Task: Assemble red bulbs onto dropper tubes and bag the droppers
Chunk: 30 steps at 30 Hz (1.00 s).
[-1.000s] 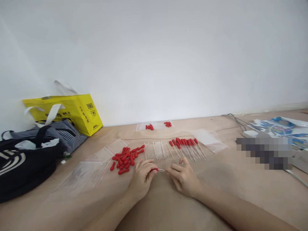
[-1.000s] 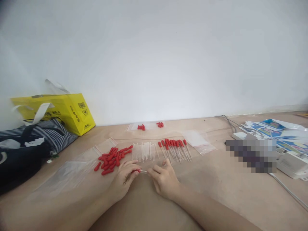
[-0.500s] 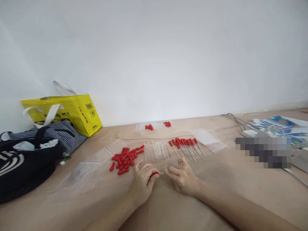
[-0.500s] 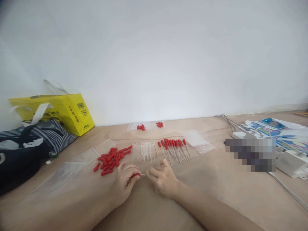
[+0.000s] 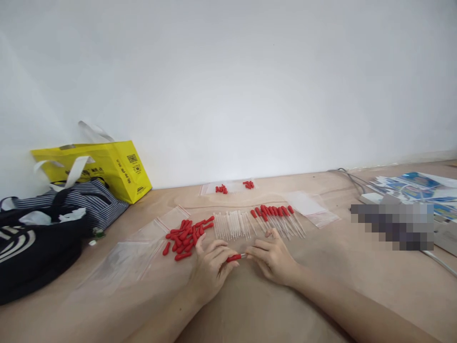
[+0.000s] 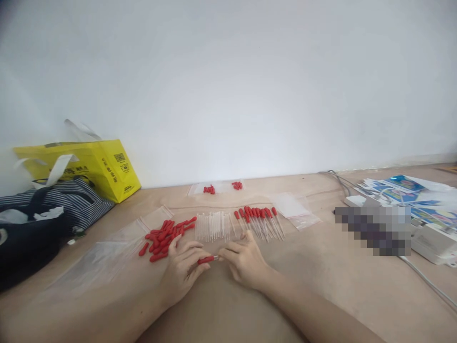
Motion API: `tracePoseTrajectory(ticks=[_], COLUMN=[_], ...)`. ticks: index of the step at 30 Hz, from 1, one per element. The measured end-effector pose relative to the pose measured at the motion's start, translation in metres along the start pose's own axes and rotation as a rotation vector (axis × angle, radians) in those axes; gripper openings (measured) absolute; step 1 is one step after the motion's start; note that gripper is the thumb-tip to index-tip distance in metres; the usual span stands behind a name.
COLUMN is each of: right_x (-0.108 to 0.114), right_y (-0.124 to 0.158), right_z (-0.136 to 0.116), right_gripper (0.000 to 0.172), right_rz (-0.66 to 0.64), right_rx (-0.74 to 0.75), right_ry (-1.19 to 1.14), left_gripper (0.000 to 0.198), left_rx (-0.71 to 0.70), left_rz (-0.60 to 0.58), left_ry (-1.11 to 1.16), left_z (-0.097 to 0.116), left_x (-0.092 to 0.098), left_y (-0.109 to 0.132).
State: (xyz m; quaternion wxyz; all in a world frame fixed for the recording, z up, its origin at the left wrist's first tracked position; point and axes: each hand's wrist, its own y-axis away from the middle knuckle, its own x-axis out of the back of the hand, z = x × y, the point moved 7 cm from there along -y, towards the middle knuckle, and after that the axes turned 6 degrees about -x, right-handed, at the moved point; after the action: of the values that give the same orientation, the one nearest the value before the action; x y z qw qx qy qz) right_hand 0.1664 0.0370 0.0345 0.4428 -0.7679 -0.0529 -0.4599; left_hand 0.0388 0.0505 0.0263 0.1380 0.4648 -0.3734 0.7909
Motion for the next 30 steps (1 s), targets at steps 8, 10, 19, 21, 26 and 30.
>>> tracePoseTrajectory(ticks=[8,10,19,21,26,30], right_x=[-0.002,-0.001,-0.001,0.0,-0.006,-0.016], right_y=[0.004,0.005,0.001,-0.003,-0.01,-0.016], right_z=[0.004,0.003,0.023,0.048,0.095,0.104], right_gripper=[0.017,0.017,0.017,0.02,0.021,0.019], right_rz=[-0.002,0.006,-0.004,0.03,0.023,-0.044], right_rx=[0.016,0.025,-0.149,-0.351,-0.739,-0.85], right_ry=[0.071,0.083,0.161,0.228,0.408,0.474], left_gripper=[0.014,0.015,0.028,0.041,0.036,0.031], left_rx=[-0.037,-0.052,0.024,0.103,0.29,0.357], left_rz=[0.05,0.04,0.024,0.061,0.099,0.071], left_ry=[-0.002,-0.023,-0.162,-0.252,-0.494,-0.584], left_z=[0.003,0.005,-0.008,-0.018,-0.047,-0.058], left_x=[0.006,0.006,0.01,0.019,0.036,0.038], left_y=[0.002,0.003,0.004,0.005,0.009,0.012])
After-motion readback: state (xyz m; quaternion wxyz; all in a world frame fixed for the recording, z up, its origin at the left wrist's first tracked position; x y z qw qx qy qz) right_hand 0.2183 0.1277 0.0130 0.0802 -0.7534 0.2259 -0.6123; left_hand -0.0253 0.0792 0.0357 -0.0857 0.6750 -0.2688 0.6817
